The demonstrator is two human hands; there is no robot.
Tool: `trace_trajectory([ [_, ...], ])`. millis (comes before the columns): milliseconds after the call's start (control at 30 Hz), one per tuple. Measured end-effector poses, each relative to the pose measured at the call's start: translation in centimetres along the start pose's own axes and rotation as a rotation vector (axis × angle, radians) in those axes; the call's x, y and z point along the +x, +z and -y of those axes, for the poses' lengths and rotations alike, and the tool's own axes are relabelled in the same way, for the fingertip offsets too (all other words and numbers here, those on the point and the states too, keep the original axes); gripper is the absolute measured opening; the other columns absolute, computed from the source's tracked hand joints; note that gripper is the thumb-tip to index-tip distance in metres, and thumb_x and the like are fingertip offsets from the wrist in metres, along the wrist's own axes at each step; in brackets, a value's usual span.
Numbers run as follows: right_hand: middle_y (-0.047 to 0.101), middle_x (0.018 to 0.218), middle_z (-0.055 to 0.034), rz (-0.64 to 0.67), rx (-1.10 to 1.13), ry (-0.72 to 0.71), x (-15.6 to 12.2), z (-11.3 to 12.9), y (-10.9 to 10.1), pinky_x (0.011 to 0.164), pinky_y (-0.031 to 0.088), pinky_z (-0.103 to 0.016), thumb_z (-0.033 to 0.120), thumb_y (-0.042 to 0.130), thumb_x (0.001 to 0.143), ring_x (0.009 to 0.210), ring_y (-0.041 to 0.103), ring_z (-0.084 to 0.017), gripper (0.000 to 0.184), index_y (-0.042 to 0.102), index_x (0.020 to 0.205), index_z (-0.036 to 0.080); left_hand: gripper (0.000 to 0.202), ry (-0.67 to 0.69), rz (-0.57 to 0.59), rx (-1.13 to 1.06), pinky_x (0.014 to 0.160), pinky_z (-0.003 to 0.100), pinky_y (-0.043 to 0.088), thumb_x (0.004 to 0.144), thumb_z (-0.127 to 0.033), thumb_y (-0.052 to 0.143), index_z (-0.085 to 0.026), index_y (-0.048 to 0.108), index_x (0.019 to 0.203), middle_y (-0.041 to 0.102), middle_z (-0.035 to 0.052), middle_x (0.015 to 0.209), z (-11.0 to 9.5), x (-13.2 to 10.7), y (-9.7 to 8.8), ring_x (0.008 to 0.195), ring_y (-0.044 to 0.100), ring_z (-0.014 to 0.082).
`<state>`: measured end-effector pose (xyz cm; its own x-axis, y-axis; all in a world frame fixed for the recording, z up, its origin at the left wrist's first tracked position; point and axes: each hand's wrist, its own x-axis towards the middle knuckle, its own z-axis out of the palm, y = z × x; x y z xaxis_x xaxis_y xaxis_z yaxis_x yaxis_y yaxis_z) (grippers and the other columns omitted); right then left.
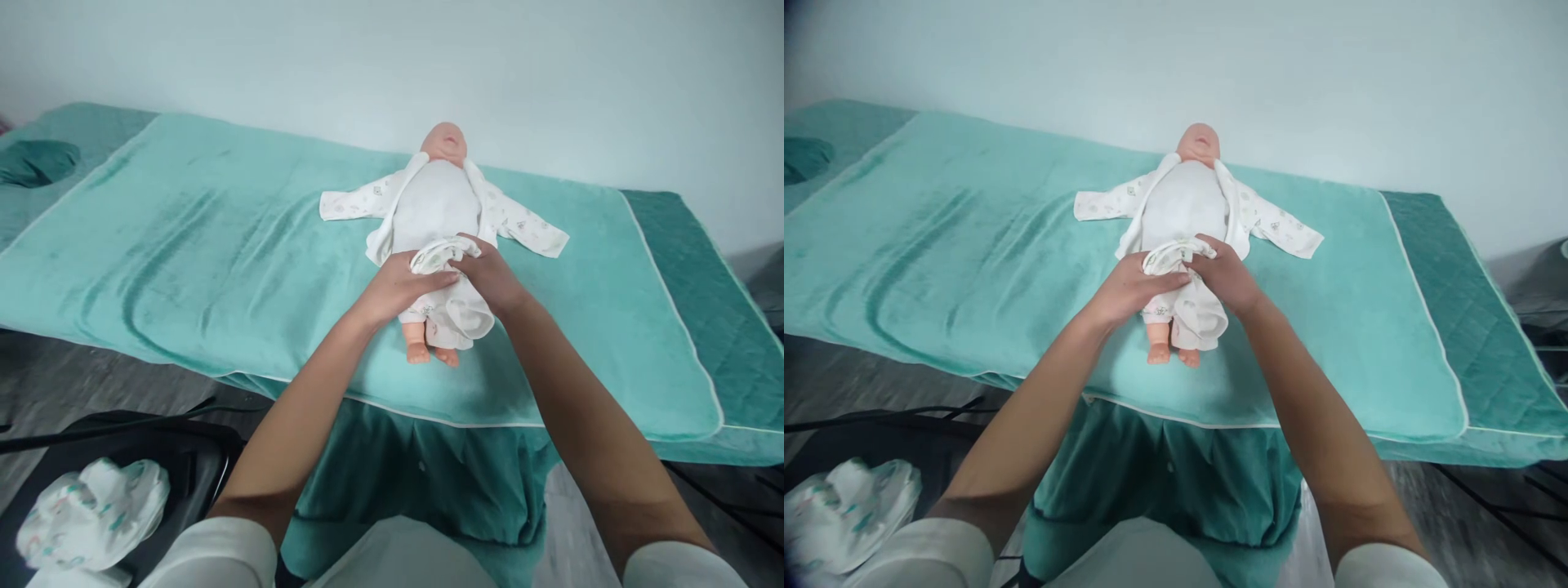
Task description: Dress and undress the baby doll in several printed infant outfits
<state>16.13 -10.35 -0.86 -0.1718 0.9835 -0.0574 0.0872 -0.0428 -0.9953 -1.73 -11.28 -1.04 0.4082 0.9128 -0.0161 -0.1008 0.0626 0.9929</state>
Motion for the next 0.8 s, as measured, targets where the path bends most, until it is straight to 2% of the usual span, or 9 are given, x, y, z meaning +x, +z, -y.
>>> trace_trajectory([
  [133, 0.057, 0.069, 0.0030, 0.086, -0.217, -0.062, -0.2, 0.8, 0.3, 0.068, 0.042, -0.029, 0.045, 0.079, 0.071, 0.071, 0.051, -0.015, 0.034, 0.055, 0.070, 0.021, 0.039, -0.083, -0.146, -0.125, 0.068, 0.031, 0.055, 0.074, -0.051, 0.084, -0.017, 0.076, 0.092, 0.078, 0.0040, 0.083, 0.4, -2.3, 1.3, 0.077, 0.073, 0.0218],
  [267, 0.057, 0.068, 0.0021, 0.126, -0.503, -0.019, 0.1, 1.2, 0.8, 0.067, 0.037, -0.029, 0.025, 0.066, 0.074, 0.072, 0.051, -0.015, 0.013, 0.056, 0.067, 0.020, 0.040, -0.169, -0.158, -0.221, 0.050, 0.030, 0.047, 0.081, -0.056, 0.077, -0.020, 0.073, 0.098, 0.074, 0.0021, 0.070, 1.4, -5.9, 2.9, 0.059, 0.068, 0.0201],
  [333, 0.061, 0.069, 0.0013, 0.148, -0.643, -0.008, 0.2, 1.4, 1.0, 0.066, 0.035, -0.030, 0.021, 0.063, 0.074, 0.072, 0.053, -0.016, 0.007, 0.059, 0.068, 0.020, 0.036, -0.177, -0.172, -0.260, 0.053, 0.030, 0.048, 0.084, -0.054, 0.075, -0.023, 0.071, 0.101, 0.075, 0.0008, 0.071, 1.7, -7.7, 3.8, 0.062, 0.069, 0.0207],
  [400, 0.065, 0.073, 0.0000, 0.182, -0.809, -0.025, 0.3, 1.5, 1.3, 0.066, 0.034, -0.030, 0.020, 0.063, 0.074, 0.072, 0.054, -0.017, 0.003, 0.061, 0.072, 0.020, 0.029, -0.157, -0.224, -0.277, 0.063, 0.032, 0.053, 0.086, -0.051, 0.073, -0.025, 0.071, 0.098, 0.076, -0.0004, 0.074, 1.7, -9.1, 4.6, 0.069, 0.071, 0.0213],
  [533, 0.071, 0.083, -0.0031, 0.225, -1.062, -0.045, 0.0, 1.8, 1.8, 0.065, 0.031, -0.032, 0.022, 0.063, 0.079, 0.074, 0.056, -0.018, 0.001, 0.062, 0.079, 0.021, 0.021, -0.128, -0.299, -0.264, 0.077, 0.036, 0.056, 0.089, -0.048, 0.070, -0.027, 0.070, 0.093, 0.077, -0.0009, 0.079, 1.5, -10.8, 5.9, 0.081, 0.072, 0.0231],
  [633, 0.072, 0.086, -0.0038, 0.274, -1.151, -0.020, -0.2, 2.1, 2.0, 0.064, 0.031, -0.031, 0.024, 0.064, 0.079, 0.074, 0.056, -0.019, 0.004, 0.061, 0.081, 0.022, 0.021, -0.124, -0.360, -0.281, 0.077, 0.035, 0.055, 0.089, -0.048, 0.071, -0.027, 0.072, 0.093, 0.076, -0.0005, 0.081, 1.7, -11.4, 6.8, 0.083, 0.070, 0.0232],
  [800, 0.073, 0.092, -0.0034, 0.358, -1.247, 0.023, -0.3, 2.6, 2.1, 0.063, 0.032, -0.030, 0.032, 0.065, 0.081, 0.078, 0.059, -0.019, 0.012, 0.062, 0.088, 0.022, 0.028, -0.111, -0.561, -0.445, 0.072, 0.030, 0.052, 0.088, -0.046, 0.073, -0.023, 0.075, 0.103, 0.075, 0.0012, 0.082, 2.7, -12.3, 9.1, 0.075, 0.066, 0.0179],
])
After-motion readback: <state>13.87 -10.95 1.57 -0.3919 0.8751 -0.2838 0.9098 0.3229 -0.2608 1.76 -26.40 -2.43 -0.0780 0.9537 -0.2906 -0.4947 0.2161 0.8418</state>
